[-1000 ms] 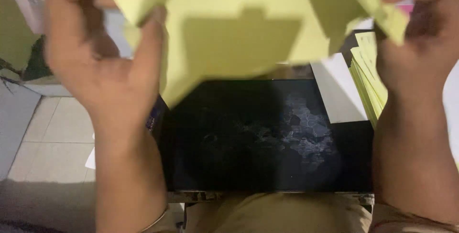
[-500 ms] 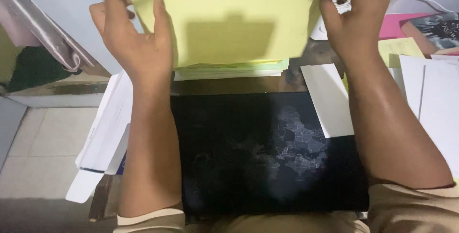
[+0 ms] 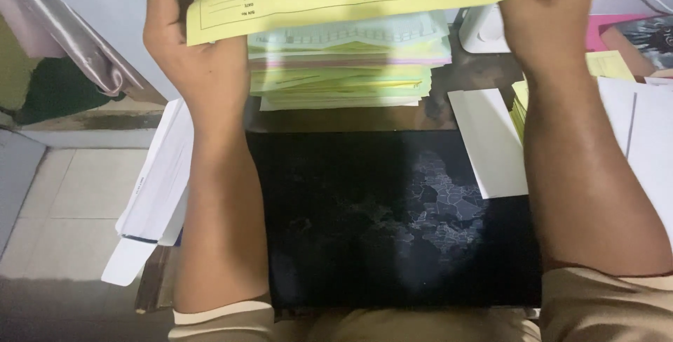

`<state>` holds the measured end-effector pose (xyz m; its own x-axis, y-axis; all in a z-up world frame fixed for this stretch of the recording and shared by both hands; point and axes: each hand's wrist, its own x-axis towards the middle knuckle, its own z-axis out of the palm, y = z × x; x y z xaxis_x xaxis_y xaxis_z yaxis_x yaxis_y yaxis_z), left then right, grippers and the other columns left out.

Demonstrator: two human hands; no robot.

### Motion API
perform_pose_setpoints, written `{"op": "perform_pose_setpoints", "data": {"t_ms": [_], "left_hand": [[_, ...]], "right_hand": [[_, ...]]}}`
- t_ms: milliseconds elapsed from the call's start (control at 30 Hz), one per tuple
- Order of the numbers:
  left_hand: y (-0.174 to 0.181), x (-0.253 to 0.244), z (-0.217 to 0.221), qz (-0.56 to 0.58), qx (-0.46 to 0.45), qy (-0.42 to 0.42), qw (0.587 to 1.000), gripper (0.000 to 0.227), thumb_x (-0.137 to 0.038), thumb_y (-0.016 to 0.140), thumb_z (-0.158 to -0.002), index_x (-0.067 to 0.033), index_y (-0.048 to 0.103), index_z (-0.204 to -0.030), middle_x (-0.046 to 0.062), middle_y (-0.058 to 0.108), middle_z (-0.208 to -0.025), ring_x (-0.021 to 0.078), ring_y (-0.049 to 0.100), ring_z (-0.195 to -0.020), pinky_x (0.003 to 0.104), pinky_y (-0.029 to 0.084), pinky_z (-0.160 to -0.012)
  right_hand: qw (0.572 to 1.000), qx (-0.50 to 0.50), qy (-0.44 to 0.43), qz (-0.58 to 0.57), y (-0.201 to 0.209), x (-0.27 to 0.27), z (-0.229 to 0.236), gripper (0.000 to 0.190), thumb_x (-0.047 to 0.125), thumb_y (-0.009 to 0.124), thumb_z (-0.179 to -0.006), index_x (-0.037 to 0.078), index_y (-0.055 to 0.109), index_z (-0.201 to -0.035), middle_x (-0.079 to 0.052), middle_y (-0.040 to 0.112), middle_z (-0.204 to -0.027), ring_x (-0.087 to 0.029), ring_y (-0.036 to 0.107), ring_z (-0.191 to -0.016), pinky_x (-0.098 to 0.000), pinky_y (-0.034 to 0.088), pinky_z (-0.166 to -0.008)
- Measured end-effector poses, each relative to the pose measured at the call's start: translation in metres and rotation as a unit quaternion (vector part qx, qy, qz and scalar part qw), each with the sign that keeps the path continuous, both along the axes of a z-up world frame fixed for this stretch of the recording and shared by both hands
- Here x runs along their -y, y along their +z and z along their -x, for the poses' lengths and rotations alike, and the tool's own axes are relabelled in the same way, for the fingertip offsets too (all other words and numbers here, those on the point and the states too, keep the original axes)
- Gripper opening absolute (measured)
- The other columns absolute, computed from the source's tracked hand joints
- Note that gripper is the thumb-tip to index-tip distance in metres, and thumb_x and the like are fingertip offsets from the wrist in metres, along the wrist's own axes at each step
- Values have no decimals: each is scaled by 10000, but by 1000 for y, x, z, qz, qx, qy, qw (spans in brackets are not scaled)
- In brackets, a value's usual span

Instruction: Folding paper documents and inserting them into envelopes at a desk.

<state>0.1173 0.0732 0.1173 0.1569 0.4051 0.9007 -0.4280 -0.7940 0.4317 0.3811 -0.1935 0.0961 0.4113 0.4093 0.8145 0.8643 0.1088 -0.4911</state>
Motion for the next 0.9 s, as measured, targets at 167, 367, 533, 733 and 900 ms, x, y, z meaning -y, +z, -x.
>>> {"op": "perform_pose_setpoints", "data": {"t_ms": [167, 367, 533, 733, 900], "left_hand": [[-28, -32, -11, -73, -86, 52, 992, 212, 23, 616, -881, -87, 665, -1055, 77, 603, -1044, 252, 614, -990, 342, 472, -848], [-71, -77, -23, -87, -250, 16, 964, 572, 201, 468, -617, -34, 736, -1064, 102, 739, -1078, 278, 700, -1028, 348, 564, -855], [-60, -58, -23, 36, -475, 66, 877, 600, 46, 381, -821, -21, 595, -1378, 230, 573, -1440, 372, 404, -1426, 731, -59, -1135], [-32, -13, -33, -54, -472, 126, 871, 584, 223, 535, -745, -27, 679, -1253, 155, 596, -1333, 371, 458, -1282, 596, 256, -1093], [-70, 2, -62, -106, -511, 145, 841, 427, -347, 633, -910, -128, 665, -1275, 109, 573, -1340, 317, 491, -1257, 683, 186, -1110]], "right_hand": [[993, 63, 3, 97, -17, -10, -11, 474, -130, 486, -823, 8, 701, -1222, -130, 714, -1238, -261, 664, -1168, -367, 506, -1004], [966, 155, -23, 206, -55, -29, -39, 505, -135, 585, -798, 70, 751, -1229, -212, 687, -1377, -377, 625, -1287, -499, 460, -1106], [922, 75, -178, 337, -50, -39, -17, 296, 161, 530, -1014, 138, 780, -1172, -90, 735, -1069, -394, 612, -1061, -799, 196, -1023], [934, 185, -94, 291, -48, -39, -1, 561, 89, 460, -864, 21, 620, -1397, -208, 478, -1467, -453, 393, -1359, -802, 162, -1043], [903, 171, -78, 388, -40, -53, 23, 555, 228, 345, -940, 55, 643, -1376, -195, 624, -1353, -366, 536, -1249, -651, 285, -1017]]}}
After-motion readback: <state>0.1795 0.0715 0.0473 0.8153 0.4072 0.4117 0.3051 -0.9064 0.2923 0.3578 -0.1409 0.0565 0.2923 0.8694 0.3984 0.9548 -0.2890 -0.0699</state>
